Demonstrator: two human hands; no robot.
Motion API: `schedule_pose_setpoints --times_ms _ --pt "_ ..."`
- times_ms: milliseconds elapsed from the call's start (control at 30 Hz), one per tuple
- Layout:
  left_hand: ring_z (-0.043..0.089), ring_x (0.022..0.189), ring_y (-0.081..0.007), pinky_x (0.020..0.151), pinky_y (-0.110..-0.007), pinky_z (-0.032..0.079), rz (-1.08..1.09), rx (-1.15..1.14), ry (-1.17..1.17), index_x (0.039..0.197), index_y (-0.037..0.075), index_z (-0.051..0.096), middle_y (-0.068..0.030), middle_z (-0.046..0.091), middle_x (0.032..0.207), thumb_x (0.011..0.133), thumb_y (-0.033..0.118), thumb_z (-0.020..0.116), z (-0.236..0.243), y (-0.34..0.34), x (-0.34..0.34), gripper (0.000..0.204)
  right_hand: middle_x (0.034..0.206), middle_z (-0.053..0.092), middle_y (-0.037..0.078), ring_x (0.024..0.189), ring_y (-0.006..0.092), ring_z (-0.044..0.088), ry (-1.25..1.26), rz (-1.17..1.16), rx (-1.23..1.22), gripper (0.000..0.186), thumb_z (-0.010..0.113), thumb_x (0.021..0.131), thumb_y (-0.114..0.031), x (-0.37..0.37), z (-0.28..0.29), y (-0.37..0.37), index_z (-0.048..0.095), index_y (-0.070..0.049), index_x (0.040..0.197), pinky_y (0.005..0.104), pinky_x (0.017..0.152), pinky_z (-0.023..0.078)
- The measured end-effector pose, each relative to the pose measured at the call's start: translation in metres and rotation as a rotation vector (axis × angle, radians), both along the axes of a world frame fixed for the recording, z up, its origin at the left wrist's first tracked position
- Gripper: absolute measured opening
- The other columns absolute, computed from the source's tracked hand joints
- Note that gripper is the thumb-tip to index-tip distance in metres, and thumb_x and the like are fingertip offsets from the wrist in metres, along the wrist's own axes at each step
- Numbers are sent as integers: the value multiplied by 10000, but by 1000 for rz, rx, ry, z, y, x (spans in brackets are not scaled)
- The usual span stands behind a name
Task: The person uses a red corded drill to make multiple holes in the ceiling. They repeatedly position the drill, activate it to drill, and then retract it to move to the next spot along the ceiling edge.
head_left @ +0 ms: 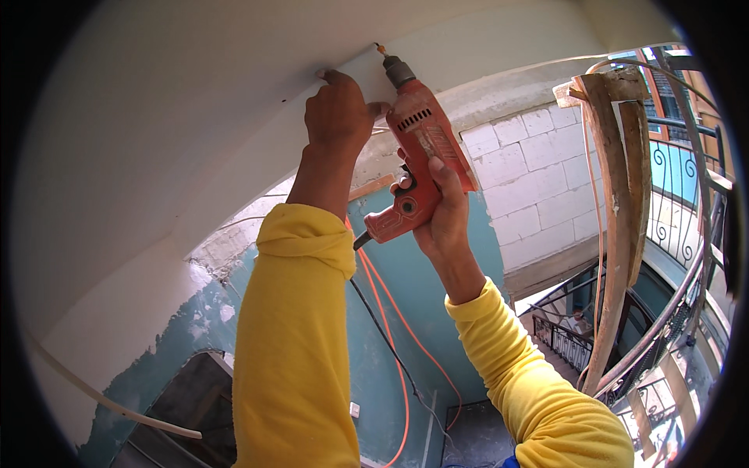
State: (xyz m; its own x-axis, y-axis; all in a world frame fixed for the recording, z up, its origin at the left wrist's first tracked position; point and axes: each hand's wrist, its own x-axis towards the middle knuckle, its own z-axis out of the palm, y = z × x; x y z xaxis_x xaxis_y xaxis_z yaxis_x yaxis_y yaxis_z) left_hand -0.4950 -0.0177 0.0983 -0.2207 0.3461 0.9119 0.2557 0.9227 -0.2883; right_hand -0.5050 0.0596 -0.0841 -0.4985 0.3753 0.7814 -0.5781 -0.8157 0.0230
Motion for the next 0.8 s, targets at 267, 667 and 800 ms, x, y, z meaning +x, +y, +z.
schedule_pose_setpoints --times_ms 267,667,800 --pt "755 910 -344 787 -376 611 13 2 1 1391 -297 307 -262 735 970 762 459 877 0 -1 0 1136 1124 670 129 788 152 658 -12 -40 -15 433 634 976 -239 5 1 0 528 6 1317 347 725 617" --pt "755 923 -358 814 -393 607 -2 13 -9 1386 -279 334 -276 732 980 771 457 860 0 -1 -1 1094 992 645 123 735 190 671 -30 -30 -55 393 673 918 -133 14 6 2 548 26 1256 322 643 595" --pt "753 929 -367 821 -401 607 -31 24 -5 1384 -281 334 -280 732 984 774 430 861 0 -3 -1 1075 981 644 127 723 197 674 -21 -32 -56 391 668 912 -104 16 14 1 547 38 1256 306 622 584"
